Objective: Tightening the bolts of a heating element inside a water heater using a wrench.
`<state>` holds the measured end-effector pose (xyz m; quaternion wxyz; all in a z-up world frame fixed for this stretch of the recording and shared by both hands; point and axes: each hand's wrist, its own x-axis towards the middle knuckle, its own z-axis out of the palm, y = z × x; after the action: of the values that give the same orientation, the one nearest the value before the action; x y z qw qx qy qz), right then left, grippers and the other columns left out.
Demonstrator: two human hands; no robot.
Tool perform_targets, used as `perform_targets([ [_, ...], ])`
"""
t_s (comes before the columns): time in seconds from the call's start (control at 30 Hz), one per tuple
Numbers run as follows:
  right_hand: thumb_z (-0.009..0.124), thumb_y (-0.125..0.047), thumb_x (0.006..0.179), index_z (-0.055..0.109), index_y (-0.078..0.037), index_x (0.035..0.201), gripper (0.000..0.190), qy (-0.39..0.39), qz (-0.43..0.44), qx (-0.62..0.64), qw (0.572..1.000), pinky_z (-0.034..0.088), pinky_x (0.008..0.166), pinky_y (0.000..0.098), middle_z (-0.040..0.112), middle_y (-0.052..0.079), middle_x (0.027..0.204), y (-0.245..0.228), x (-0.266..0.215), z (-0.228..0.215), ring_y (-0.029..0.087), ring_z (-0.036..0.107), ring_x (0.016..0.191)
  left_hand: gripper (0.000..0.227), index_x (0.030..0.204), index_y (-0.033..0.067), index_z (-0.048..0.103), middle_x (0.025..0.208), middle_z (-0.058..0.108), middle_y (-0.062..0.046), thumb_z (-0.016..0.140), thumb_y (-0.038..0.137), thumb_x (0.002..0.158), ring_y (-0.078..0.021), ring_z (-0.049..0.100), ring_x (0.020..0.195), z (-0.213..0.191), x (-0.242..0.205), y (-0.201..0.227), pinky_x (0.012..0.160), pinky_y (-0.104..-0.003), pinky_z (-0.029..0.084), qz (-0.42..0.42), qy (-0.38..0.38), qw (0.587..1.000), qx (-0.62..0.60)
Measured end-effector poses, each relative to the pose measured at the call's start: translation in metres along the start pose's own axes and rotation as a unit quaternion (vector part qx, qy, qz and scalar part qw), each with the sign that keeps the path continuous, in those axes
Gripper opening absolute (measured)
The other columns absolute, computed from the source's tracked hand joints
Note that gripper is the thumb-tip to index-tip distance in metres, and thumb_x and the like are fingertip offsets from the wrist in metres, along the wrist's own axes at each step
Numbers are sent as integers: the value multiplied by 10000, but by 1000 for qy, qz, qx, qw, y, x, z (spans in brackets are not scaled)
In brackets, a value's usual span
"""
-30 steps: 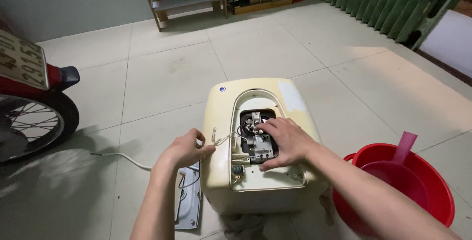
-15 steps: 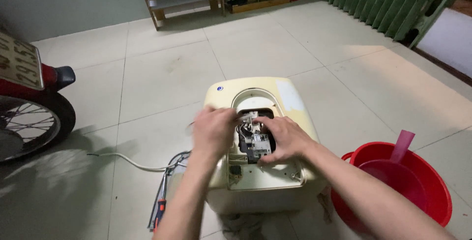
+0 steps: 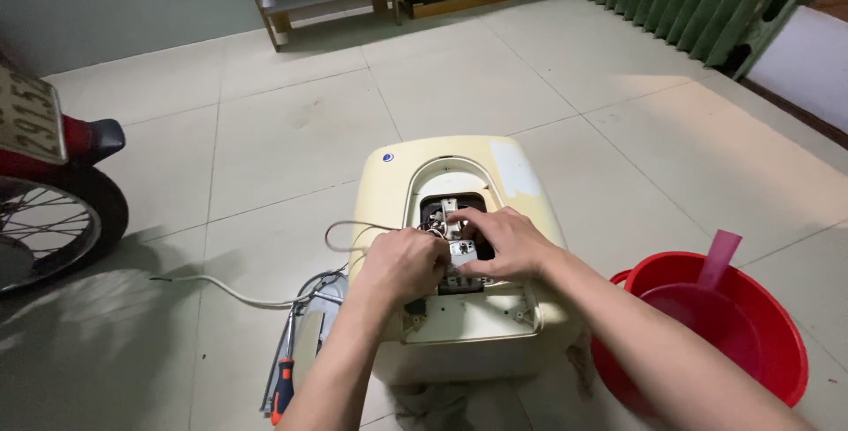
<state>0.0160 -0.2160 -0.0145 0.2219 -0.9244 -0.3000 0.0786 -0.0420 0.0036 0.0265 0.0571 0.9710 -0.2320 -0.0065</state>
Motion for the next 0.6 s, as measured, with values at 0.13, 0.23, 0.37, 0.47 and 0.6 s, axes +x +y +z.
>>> perform_targets([
  [0.13,752,-534,686,476,-280,1443,844,-23,-1,-4,1000,396,1111,446,772,-1,1136,-2,1,-7,278,688,1160,122,824,225,769,726,719,-11,657,222,871,-275,750,742,-21,-8,8,707,-457,643,-4,-13,1000,-8],
  [0.23,761,-541,683,506,-269,1435,840,-40,3,23,999,379,1120,455,778,39,1143,-13,-2,-18,306,687,1168,133,797,185,757,719,723,-31,654,191,880,-295,750,775,-28,-9,12,752,-476,639,-5,-54,996,-76],
  [0.37,813,-368,772,575,-209,1400,690,-104,23,53,993,430,1081,475,744,119,1215,-32,-2,-36,334,702,1113,181,944,259,816,887,781,-101,661,283,855,-397,740,946,-23,-1,18,863,-522,612,-76,-80,986,-125],
  [0.47,825,-286,796,625,-192,1381,626,-148,43,87,984,489,1025,466,727,147,1233,-35,0,-45,319,719,1048,156,914,323,822,880,772,-93,705,337,811,-387,738,947,-15,7,21,853,-496,613,-132,-81,978,-138],
  [0.6,826,-217,796,661,-186,1352,581,-189,59,107,974,533,986,463,711,159,1252,-36,2,-52,334,724,1035,128,860,390,817,888,756,-84,797,382,734,-391,739,944,15,32,11,826,-501,614,-170,-84,971,-147],
])
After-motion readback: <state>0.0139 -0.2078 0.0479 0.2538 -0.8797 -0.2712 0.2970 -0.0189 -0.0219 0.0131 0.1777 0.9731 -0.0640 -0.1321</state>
